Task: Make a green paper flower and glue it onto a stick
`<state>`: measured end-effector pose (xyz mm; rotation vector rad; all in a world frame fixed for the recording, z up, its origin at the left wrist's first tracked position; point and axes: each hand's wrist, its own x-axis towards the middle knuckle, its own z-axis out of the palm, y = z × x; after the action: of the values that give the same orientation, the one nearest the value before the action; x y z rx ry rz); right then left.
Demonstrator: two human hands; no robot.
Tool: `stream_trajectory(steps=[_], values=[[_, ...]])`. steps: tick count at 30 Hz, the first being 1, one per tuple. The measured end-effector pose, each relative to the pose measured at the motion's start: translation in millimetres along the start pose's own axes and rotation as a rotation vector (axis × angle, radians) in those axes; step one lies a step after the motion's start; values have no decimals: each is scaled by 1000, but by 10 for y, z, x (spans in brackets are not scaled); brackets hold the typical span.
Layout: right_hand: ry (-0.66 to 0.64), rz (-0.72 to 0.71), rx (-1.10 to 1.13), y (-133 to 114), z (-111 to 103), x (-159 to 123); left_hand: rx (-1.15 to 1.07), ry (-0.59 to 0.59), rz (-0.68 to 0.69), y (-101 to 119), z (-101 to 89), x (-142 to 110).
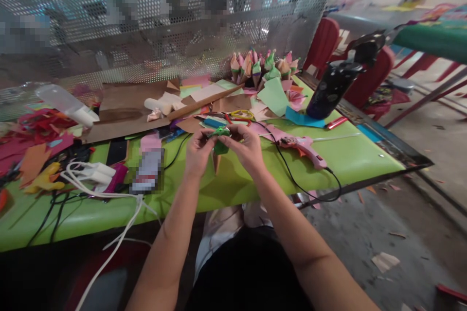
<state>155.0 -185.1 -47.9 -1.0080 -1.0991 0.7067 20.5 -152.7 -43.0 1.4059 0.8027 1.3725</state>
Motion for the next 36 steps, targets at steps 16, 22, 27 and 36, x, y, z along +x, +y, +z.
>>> stream_trajectory(steps=[16, 22, 27, 36], values=[[-18, -2, -1, -17, -33, 28, 6, -38, -63, 53, 3, 11], [16, -36, -118, -44, -47, 32, 47, -63, -76, 84, -1, 6], [12, -24, -103, -28, -44, 35, 43, -77, -86, 40, 0, 10], [-34, 44, 48, 32, -31, 32, -83, -96, -136, -13, -38, 11]])
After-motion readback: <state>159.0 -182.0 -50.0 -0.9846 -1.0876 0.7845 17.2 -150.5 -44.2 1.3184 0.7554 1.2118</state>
